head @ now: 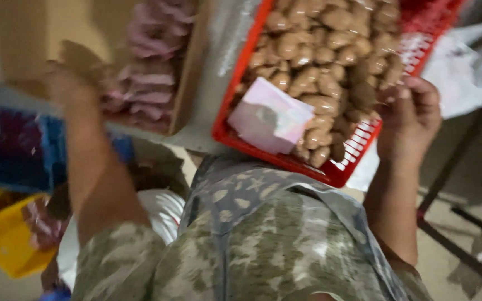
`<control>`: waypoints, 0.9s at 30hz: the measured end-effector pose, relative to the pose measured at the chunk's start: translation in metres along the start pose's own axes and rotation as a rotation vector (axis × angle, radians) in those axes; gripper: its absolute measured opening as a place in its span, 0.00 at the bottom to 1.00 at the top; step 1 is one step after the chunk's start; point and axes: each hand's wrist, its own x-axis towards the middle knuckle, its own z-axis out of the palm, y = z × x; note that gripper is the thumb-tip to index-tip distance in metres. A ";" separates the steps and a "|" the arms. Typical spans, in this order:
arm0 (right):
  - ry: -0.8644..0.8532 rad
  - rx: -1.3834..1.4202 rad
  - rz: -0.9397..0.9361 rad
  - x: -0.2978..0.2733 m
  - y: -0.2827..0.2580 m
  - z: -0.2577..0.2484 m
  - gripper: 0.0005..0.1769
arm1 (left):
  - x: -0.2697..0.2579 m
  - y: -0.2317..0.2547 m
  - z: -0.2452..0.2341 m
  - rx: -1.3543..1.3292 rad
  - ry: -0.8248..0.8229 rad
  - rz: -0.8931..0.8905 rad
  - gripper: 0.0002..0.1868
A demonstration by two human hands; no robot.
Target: The person takes small food items from a red basket and places them into pink bags, then places the filled bags into a cardboard box.
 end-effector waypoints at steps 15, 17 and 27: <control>-0.566 -0.578 -0.448 -0.039 0.006 0.048 0.07 | -0.303 0.255 -0.121 -0.088 -0.789 0.983 0.35; -0.567 -0.581 -0.397 -0.043 0.004 0.044 0.06 | -0.294 0.257 -0.069 -0.084 -0.554 1.178 0.19; -0.401 -0.466 -0.195 -0.047 0.029 0.016 0.08 | -0.286 0.244 -0.056 -0.225 -0.257 1.347 0.12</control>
